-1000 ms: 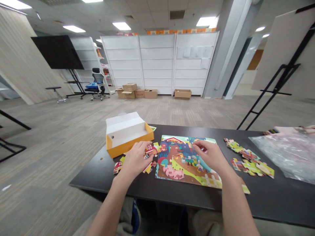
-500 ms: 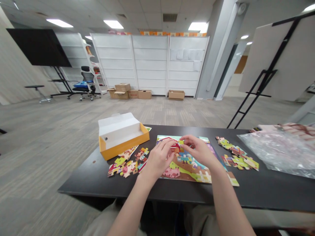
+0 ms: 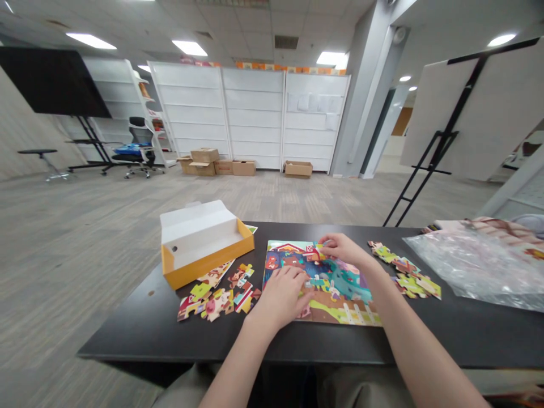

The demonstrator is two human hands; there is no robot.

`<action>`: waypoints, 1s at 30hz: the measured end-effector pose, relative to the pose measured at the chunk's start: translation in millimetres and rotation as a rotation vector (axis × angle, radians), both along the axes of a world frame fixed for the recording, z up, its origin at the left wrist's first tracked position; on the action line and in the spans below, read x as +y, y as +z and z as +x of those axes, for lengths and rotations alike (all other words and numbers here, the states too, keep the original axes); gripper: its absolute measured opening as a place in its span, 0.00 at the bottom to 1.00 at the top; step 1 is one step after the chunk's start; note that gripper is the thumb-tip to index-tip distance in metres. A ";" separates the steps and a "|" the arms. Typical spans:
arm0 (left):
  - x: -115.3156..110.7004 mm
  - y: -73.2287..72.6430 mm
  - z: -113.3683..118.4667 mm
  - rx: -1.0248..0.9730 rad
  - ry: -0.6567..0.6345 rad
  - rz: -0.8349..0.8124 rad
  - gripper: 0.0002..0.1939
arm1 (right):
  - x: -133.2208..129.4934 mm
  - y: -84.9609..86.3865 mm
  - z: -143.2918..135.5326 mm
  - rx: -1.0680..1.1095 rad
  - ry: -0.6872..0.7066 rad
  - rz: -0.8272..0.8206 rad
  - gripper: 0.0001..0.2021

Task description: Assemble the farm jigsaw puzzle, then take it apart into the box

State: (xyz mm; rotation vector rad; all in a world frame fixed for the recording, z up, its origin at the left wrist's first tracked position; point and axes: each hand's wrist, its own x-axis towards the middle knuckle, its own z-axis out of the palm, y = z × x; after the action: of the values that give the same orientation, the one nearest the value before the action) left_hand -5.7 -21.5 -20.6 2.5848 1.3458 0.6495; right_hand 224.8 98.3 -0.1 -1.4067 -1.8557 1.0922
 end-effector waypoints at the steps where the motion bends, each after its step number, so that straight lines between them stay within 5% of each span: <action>1: -0.6 0.6 0.2 0.004 0.002 -0.002 0.15 | 0.3 -4.3 -0.4 -0.017 0.006 -0.024 0.13; 8: -2.1 1.9 1.8 0.008 0.010 -0.005 0.14 | -5.6 -6.7 11.0 -0.152 0.034 -0.110 0.13; 30: -10.4 8.7 8.9 0.084 0.054 -0.019 0.12 | -13.6 -4.2 9.5 -0.248 -0.028 0.004 0.13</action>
State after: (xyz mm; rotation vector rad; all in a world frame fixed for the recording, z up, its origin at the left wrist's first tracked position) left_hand 3.2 -31.8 -11.9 2.5964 1.4446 0.5389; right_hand 234.4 84.7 -4.4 -1.6221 -2.0001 0.9337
